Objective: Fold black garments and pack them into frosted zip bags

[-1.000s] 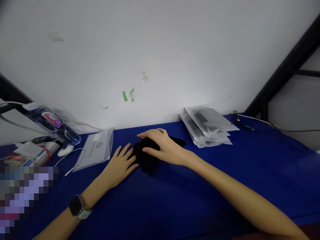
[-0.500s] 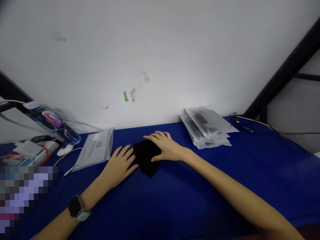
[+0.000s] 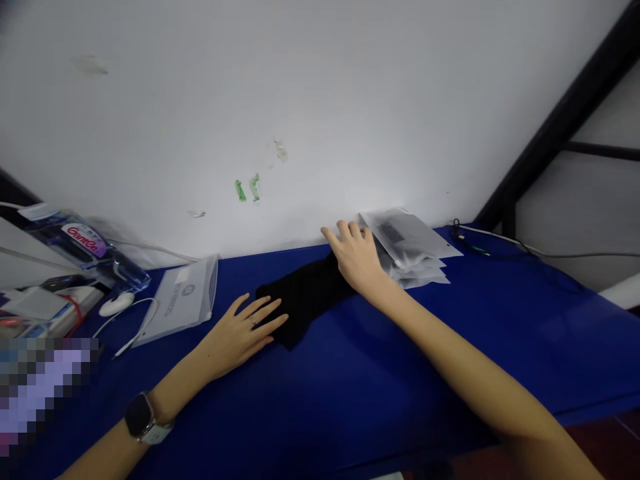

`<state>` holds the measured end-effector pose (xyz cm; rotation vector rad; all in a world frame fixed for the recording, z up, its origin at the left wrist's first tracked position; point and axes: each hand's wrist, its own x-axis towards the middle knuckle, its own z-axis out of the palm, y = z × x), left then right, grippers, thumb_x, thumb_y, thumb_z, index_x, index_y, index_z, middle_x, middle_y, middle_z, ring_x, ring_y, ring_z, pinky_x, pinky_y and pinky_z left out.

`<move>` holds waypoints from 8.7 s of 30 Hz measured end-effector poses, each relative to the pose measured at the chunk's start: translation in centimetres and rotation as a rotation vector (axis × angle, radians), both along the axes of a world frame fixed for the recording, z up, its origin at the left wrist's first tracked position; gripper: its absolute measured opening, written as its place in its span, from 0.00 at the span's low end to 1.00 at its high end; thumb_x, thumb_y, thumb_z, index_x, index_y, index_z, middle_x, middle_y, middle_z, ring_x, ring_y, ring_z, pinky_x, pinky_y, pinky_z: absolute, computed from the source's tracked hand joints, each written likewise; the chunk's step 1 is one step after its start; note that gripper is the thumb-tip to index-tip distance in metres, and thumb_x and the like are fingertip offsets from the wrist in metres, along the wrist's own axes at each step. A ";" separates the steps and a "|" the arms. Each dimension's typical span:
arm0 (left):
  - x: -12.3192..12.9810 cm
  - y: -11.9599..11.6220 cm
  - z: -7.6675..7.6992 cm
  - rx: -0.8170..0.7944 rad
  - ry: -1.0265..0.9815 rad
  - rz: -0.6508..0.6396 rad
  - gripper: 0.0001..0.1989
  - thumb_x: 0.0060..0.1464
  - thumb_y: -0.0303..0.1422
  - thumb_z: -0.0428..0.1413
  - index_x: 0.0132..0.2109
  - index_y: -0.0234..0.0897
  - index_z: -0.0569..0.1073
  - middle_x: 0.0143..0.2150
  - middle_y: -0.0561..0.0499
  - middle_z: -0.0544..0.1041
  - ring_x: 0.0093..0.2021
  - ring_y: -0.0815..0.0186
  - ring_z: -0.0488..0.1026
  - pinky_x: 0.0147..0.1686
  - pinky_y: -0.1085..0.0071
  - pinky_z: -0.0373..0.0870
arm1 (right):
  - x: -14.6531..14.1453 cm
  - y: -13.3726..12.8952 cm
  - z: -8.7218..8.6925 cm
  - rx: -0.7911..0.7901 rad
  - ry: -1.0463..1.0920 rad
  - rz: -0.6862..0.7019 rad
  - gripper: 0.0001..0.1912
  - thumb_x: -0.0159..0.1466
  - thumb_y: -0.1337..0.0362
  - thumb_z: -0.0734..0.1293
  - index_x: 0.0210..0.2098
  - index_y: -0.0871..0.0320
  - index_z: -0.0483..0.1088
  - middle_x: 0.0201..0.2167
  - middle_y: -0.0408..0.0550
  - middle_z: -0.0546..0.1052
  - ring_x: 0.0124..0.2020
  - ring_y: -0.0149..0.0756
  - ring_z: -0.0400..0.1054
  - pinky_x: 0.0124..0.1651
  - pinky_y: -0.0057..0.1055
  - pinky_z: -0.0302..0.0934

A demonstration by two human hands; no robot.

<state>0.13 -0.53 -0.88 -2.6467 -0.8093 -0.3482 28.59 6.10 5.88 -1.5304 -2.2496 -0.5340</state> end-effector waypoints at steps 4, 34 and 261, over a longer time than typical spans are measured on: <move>-0.2 0.0 0.4 0.051 -0.080 0.023 0.14 0.63 0.37 0.49 0.51 0.38 0.73 0.52 0.44 0.76 0.53 0.55 0.70 0.56 0.51 0.61 | 0.9 -0.4 0.1 -0.245 -0.239 0.337 0.25 0.59 0.73 0.60 0.55 0.54 0.65 0.54 0.54 0.70 0.58 0.50 0.58 0.55 0.46 0.52; -3.1 -0.2 4.3 0.241 0.048 0.182 0.19 0.56 0.18 0.48 0.49 0.38 0.75 0.41 0.45 0.75 0.42 0.58 0.71 0.48 0.56 0.64 | 4.4 -3.9 -2.6 -0.256 0.254 0.288 0.12 0.63 0.71 0.57 0.43 0.57 0.69 0.40 0.52 0.77 0.41 0.43 0.71 0.45 0.41 0.64; -4.6 2.0 6.2 -0.140 -0.085 0.451 0.10 0.59 0.37 0.51 0.41 0.43 0.77 0.41 0.47 0.75 0.44 0.55 0.68 0.46 0.56 0.63 | 4.1 -3.6 -0.6 -0.331 0.461 0.087 0.09 0.59 0.67 0.59 0.33 0.56 0.71 0.30 0.47 0.76 0.30 0.37 0.68 0.34 0.32 0.58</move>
